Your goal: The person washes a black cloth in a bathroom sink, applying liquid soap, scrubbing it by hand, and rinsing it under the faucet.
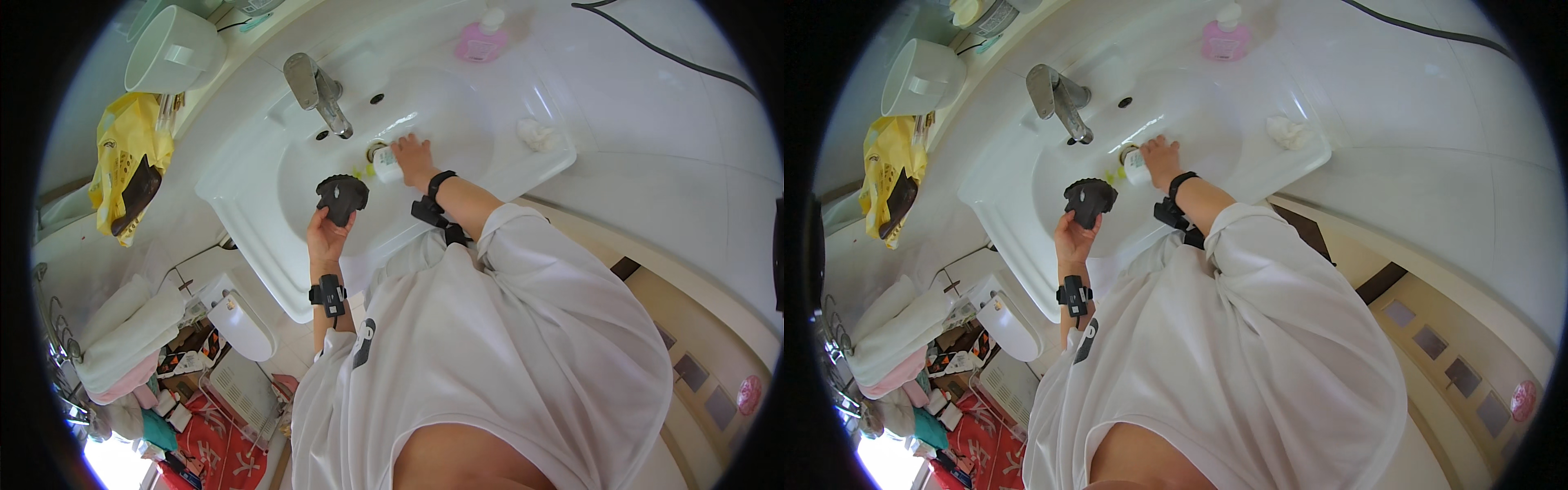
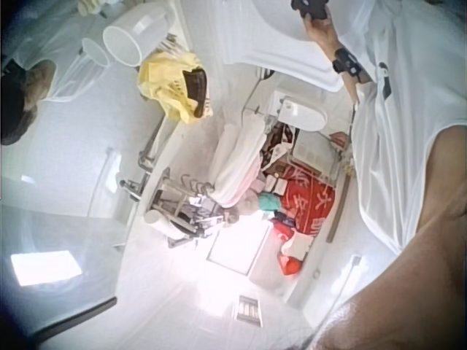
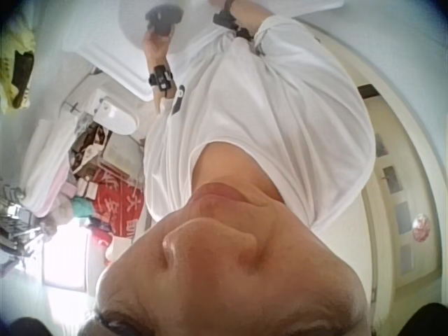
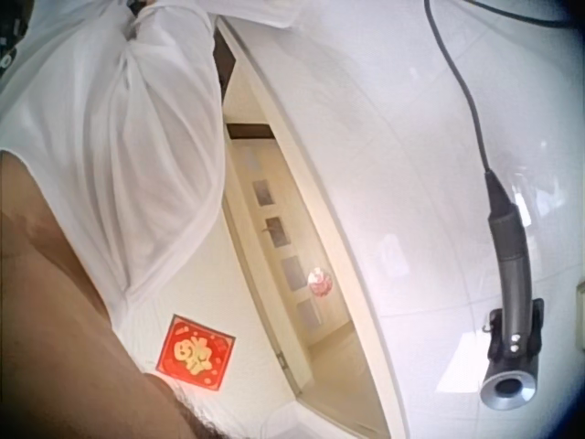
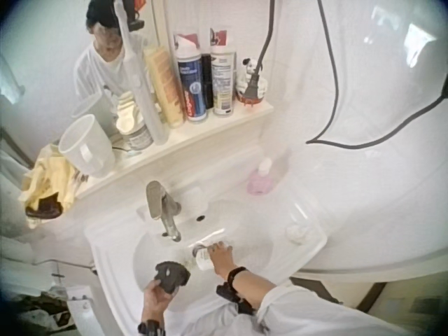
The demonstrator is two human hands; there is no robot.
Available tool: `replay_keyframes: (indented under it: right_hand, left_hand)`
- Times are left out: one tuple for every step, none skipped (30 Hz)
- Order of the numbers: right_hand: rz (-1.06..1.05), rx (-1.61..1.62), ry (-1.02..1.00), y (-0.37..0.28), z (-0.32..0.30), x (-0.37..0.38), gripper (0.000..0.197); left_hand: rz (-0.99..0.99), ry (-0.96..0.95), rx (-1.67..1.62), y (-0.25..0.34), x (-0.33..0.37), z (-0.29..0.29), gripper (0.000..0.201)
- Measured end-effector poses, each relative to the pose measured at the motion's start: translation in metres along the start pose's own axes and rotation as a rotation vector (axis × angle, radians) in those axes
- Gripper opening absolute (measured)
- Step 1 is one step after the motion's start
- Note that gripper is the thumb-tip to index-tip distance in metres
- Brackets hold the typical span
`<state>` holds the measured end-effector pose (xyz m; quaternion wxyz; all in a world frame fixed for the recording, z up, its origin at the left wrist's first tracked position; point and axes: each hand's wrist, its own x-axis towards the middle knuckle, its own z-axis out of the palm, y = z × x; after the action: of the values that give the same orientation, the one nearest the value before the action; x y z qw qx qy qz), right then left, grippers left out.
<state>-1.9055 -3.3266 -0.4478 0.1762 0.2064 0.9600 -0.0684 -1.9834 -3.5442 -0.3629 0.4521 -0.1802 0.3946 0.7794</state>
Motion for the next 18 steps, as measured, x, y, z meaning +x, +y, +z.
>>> replay_keyframes:
  right_hand:
    - [-0.001,0.036,-0.013,0.011,-0.005,-0.001,0.068]
    - [0.003,0.035,-0.010,0.020,-0.009,0.000,0.068]
    - [0.063,0.142,-0.011,0.029,-0.015,-0.001,0.069]
    - [0.124,0.249,-0.011,0.035,-0.021,-0.002,0.071]
    - [0.195,0.415,-0.015,0.041,-0.026,-0.004,0.075]
    - [0.203,0.415,-0.012,0.050,-0.025,-0.006,0.075]
    - [0.184,0.582,0.086,0.062,-0.023,-0.005,0.075]
    - [0.162,0.749,0.185,0.073,-0.022,-0.006,0.076]
    - [0.073,0.944,0.291,0.084,-0.024,-0.008,0.076]
    - [0.071,0.942,0.289,0.092,-0.032,-0.014,0.076]
    - [0.071,1.109,0.371,0.101,-0.041,-0.020,0.074]
    - [0.071,1.276,0.456,0.110,-0.048,-0.028,0.072]
    - [0.074,1.275,0.461,0.123,-0.045,-0.029,0.072]
    - [0.136,1.262,0.630,0.139,-0.044,-0.025,0.072]
    - [0.198,1.243,0.800,0.154,-0.042,-0.020,0.071]
    - [0.198,1.243,0.803,0.168,-0.042,-0.019,0.071]
    - [0.220,1.199,0.810,0.181,-0.042,-0.017,0.070]
    - [0.238,1.157,0.813,0.185,-0.045,-0.017,0.068]
  left_hand:
    - [-0.008,-0.019,0.002,0.000,0.002,0.003,0.033]
    - [-0.016,-0.038,0.005,0.000,0.005,0.006,0.034]
    - [-0.019,-0.042,0.007,-0.001,0.006,0.008,0.034]
    - [-0.026,-0.054,0.020,-0.001,0.008,0.011,0.034]
    - [-0.034,-0.066,0.033,-0.002,0.010,0.012,0.034]
    - [-0.039,-0.073,0.036,-0.004,0.012,0.016,0.034]
    - [-0.050,-0.089,0.041,-0.005,0.013,0.018,0.035]
    - [-0.062,-0.105,0.046,-0.006,0.015,0.020,0.035]
    - [-0.060,-0.106,0.048,-0.005,0.014,0.022,0.035]
    - [-0.071,-0.104,0.054,-0.007,0.014,0.023,0.035]
    - [-0.081,-0.102,0.060,-0.008,0.014,0.023,0.034]
    - [-0.080,-0.104,0.059,-0.009,0.014,0.025,0.034]
    - [-0.086,-0.119,0.066,-0.009,0.014,0.028,0.034]
    - [-0.091,-0.134,0.074,-0.010,0.014,0.029,0.034]
    - [-0.092,-0.139,0.078,-0.010,0.015,0.030,0.034]
    - [-0.104,-0.141,0.076,-0.011,0.016,0.030,0.034]
    - [-0.115,-0.143,0.075,-0.012,0.017,0.029,0.034]
    - [-0.113,-0.141,0.074,-0.012,0.016,0.029,0.034]
